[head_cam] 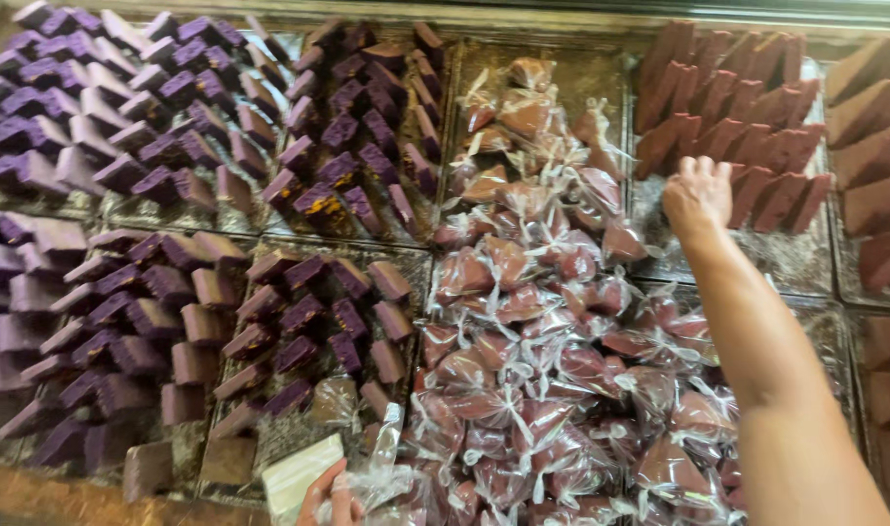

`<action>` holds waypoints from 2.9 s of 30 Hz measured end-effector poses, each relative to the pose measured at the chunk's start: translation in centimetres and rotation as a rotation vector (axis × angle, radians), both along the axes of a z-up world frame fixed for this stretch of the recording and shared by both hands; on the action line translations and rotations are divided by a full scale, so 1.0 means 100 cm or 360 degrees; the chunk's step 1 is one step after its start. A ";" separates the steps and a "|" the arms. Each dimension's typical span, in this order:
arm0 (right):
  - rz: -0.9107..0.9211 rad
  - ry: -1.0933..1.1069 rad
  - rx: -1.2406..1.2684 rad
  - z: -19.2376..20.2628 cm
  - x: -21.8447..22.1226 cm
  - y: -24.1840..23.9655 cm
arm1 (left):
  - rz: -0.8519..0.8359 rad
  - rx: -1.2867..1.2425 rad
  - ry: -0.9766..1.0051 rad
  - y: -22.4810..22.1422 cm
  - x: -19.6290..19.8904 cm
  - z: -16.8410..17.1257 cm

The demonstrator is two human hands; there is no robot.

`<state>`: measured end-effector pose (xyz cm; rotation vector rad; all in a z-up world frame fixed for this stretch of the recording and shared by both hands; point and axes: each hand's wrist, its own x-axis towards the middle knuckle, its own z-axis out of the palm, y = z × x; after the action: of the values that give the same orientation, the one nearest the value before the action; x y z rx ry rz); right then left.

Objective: The person packages triangular bars by opening plastic bags, inserting the bars inside, and tying the bags closed by hand.

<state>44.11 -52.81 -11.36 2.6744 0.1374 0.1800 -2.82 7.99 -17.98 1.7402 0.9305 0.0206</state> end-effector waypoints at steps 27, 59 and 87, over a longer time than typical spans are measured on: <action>-0.0371 0.1986 0.2910 0.126 -0.431 0.368 | -0.1340 0.0216 -0.0875 -0.017 -0.004 0.213; 0.1397 0.1835 0.2252 0.160 -0.480 0.474 | -0.1509 -0.0730 -0.0612 0.097 -0.097 0.218; 0.0895 0.0967 0.2435 0.151 -0.521 0.458 | -0.1200 -0.0307 -0.0946 0.085 -0.097 0.227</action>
<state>-7.99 -6.97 3.77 3.9623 1.4598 -0.6441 -12.48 16.50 4.74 1.6633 -0.1711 -0.0420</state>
